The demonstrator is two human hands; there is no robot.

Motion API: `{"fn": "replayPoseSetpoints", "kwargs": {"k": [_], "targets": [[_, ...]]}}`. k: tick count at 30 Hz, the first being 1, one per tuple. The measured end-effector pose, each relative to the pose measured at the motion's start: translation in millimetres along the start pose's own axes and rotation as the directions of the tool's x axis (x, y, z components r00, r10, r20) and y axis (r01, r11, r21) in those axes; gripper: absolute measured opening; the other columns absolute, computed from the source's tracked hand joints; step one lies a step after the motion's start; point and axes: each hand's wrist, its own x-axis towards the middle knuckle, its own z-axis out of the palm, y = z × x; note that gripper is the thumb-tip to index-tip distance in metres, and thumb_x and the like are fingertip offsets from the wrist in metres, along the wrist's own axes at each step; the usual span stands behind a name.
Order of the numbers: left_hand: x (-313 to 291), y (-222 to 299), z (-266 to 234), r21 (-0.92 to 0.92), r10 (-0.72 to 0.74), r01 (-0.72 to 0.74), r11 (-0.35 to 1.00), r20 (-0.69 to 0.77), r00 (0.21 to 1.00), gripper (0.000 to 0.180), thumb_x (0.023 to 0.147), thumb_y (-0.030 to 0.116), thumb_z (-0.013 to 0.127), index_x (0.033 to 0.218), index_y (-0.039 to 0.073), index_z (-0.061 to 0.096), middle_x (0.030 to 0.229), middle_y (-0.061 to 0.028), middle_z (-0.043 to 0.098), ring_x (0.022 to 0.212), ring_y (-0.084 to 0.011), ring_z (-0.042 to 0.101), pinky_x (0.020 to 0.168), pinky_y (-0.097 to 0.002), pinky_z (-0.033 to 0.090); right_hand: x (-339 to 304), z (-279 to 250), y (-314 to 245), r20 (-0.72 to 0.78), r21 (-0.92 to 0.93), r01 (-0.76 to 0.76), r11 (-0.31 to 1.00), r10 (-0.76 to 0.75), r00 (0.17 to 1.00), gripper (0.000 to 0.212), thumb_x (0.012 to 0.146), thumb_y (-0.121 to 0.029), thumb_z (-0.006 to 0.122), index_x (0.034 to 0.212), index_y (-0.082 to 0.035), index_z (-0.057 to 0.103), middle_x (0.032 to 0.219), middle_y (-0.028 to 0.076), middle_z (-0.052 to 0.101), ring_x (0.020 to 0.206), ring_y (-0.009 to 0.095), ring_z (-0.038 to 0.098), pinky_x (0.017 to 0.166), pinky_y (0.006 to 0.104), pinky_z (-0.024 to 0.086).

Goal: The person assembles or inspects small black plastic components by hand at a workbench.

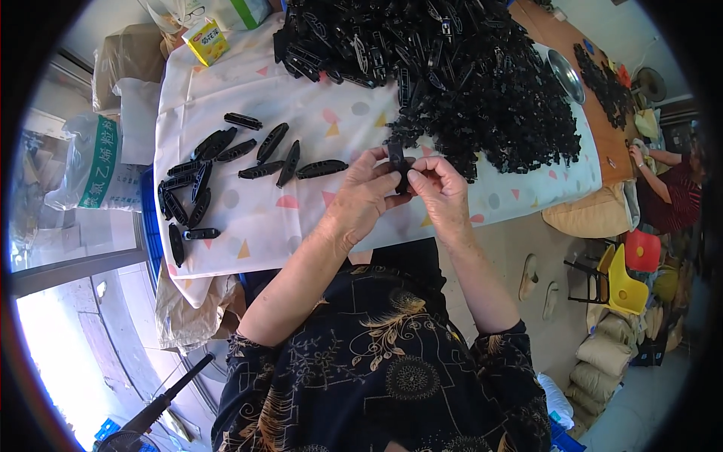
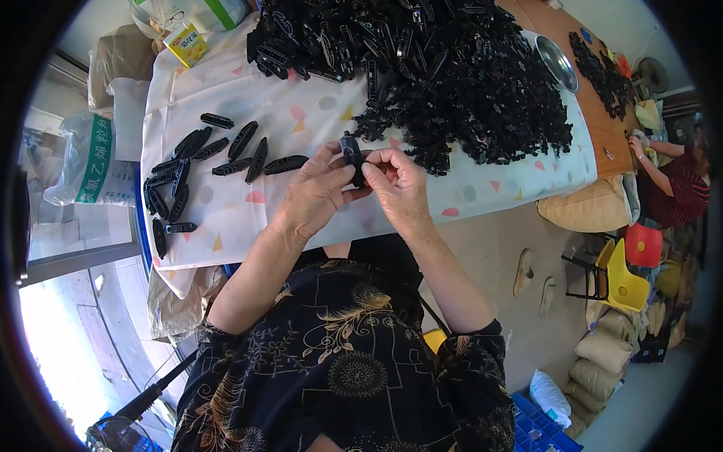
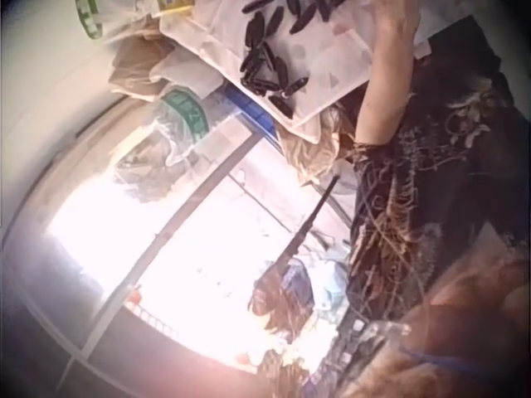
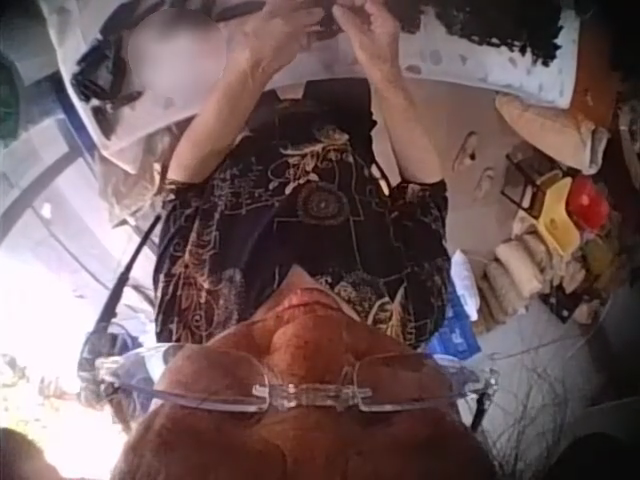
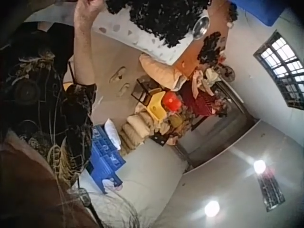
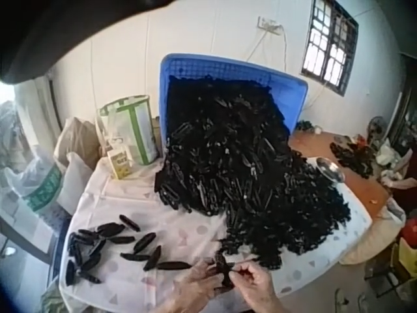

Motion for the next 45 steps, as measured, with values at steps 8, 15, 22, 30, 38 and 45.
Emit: {"fn": "replayPoseSetpoints", "kwargs": {"k": [8, 15, 22, 30, 38, 45], "targets": [[4.8, -8.9, -14.8, 0.648, 0.075, -0.060, 0.759, 0.004, 0.997, 0.054, 0.084, 0.000, 0.059, 0.133, -0.003, 0.038, 0.099, -0.0105, 0.064, 0.091, -0.0174, 0.062, 0.080, -0.0293, 0.052, 5.6, -18.9, -29.0, 0.278, -0.425, 0.368, 0.827, -0.267, 0.923, 0.006, 0.085, 0.006, 0.060, 0.089, 0.002, 0.057, 0.089, 0.003, 0.052, 0.075, 0.010, 0.054, 0.067, 0.0222, 0.046], [-4.8, -3.0, -1.6, 0.932, 0.116, -0.098, 0.350, 0.061, 0.991, 0.054, 0.082, 0.003, 0.059, 0.132, 0.000, 0.041, 0.094, -0.0134, 0.067, 0.086, -0.0186, 0.065, 0.078, -0.0319, 0.051, 11.0, -27.3, -46.2, 0.572, -0.577, 0.587, 0.568, -0.231, 0.787, 0.009, 0.080, 0.008, 0.060, 0.088, 0.002, 0.059, 0.088, 0.009, 0.052, 0.077, 0.024, 0.058, 0.067, 0.0320, 0.049], [-6.2, -7.1, -2.0, 0.949, 0.120, -0.141, 0.283, 0.111, 0.987, 0.053, 0.077, 0.008, 0.061, 0.126, 0.000, 0.045, 0.096, -0.0227, 0.066, 0.090, -0.0375, 0.064, 0.078, -0.0416, 0.051, 18.7, -23.1, -49.2, 0.707, -0.601, 0.690, 0.404, -0.134, 0.694, 0.010, 0.077, 0.006, 0.060, 0.087, 0.003, 0.059, 0.086, 0.009, 0.050, 0.078, 0.026, 0.057, 0.068, 0.0349, 0.050], [-1.5, -16.4, -15.5, 0.851, 0.162, -0.097, 0.516, 0.014, 0.987, 0.054, 0.078, 0.004, 0.061, 0.129, 0.003, 0.043, 0.089, -0.0190, 0.066, 0.084, -0.0270, 0.067, 0.074, -0.0354, 0.052, 14.5, -17.4, -13.7, 0.271, -0.450, 0.214, 0.867, -0.096, 0.958, 0.043, 0.083, 0.002, 0.063, 0.124, -0.002, 0.050, 0.102, 0.005, 0.060, 0.092, 0.014, 0.058, 0.081, 0.0284, 0.048], [1.2, -11.8, -11.7, 0.664, 0.097, -0.183, 0.725, 0.164, 0.982, 0.067, 0.087, -0.011, 0.049, 0.143, 0.011, 0.021, 0.110, -0.0133, 0.058, 0.094, -0.0175, 0.060, 0.080, -0.0313, 0.053, 3.4, -6.0, 8.8, 0.229, 0.133, -0.291, 0.947, 0.256, 0.939, 0.032, 0.091, -0.007, 0.059, 0.121, 0.000, 0.051, 0.105, 0.005, 0.063, 0.094, 0.011, 0.059, 0.079, 0.0251, 0.048], [8.1, -12.1, -17.3, 0.700, 0.022, -0.109, 0.706, 0.133, 0.991, 0.062, 0.087, -0.007, 0.052, 0.139, 0.014, 0.026, 0.099, -0.0107, 0.061, 0.086, -0.0159, 0.060, 0.075, -0.0304, 0.050, 3.0, 0.5, 13.4, 0.128, 0.149, -0.292, 0.945, 0.274, 0.953, 0.021, 0.090, -0.003, 0.058, 0.110, 0.000, 0.054, 0.097, 0.005, 0.062, 0.083, 0.009, 0.060, 0.070, 0.0229, 0.051]]}}
